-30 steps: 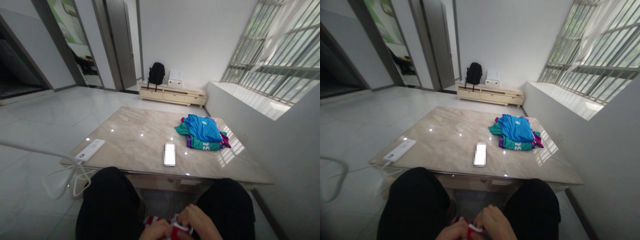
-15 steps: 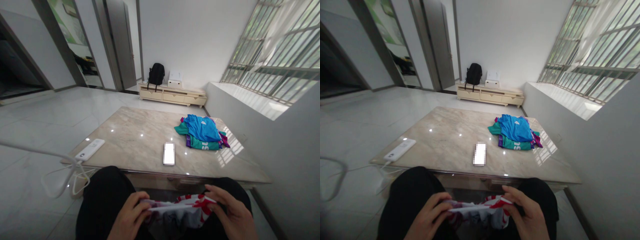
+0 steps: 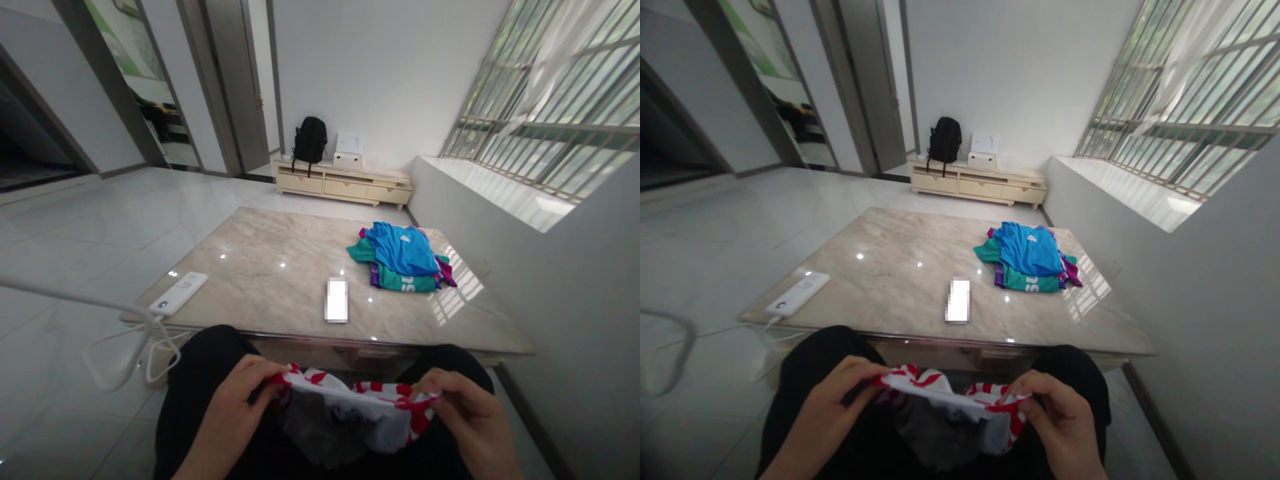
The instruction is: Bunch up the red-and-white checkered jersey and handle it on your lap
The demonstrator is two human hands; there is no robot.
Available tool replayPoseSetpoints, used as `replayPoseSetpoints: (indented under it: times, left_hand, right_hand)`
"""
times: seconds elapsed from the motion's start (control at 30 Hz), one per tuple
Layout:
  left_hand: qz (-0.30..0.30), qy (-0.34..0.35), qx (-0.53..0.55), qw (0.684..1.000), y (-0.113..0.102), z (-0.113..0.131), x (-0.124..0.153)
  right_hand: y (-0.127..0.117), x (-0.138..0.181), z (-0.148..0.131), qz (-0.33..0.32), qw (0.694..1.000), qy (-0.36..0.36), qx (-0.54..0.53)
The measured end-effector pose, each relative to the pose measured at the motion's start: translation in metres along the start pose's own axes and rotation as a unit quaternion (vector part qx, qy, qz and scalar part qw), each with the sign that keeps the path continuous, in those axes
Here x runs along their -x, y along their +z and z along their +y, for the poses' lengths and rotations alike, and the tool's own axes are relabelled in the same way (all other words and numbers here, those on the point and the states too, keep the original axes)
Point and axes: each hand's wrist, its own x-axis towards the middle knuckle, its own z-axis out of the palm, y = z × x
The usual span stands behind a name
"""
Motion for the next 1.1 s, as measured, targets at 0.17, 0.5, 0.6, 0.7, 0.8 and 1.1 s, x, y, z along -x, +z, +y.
replayPoseSetpoints:
  times: [0.17,0.5,0.6,0.7,0.8,1.1]
  left_hand:
    - [-0.073,-0.111,0.117,0.984,-0.005,0.027,-0.005]
    - [-0.125,-0.184,0.333,0.916,0.076,0.065,0.012]
    - [-0.156,-0.146,0.322,0.923,0.089,0.068,0.018]
    - [-0.186,-0.129,0.332,0.915,0.090,0.063,0.020]
    - [-0.201,-0.108,0.332,0.915,0.089,0.057,0.020]
    - [-0.153,-0.178,0.310,0.921,0.095,0.043,0.021]
  right_hand:
    - [0.006,-0.012,0.003,0.099,0.981,0.160,-0.057]
    - [0.106,0.021,0.016,0.031,0.940,0.236,-0.244]
    - [0.120,0.028,0.023,0.022,0.966,0.163,-0.201]
    - [0.116,0.028,0.028,0.016,0.973,0.143,-0.178]
    - [0.108,0.027,0.032,0.015,0.976,0.139,-0.164]
    - [0.117,0.043,0.050,-0.012,0.987,0.088,-0.133]
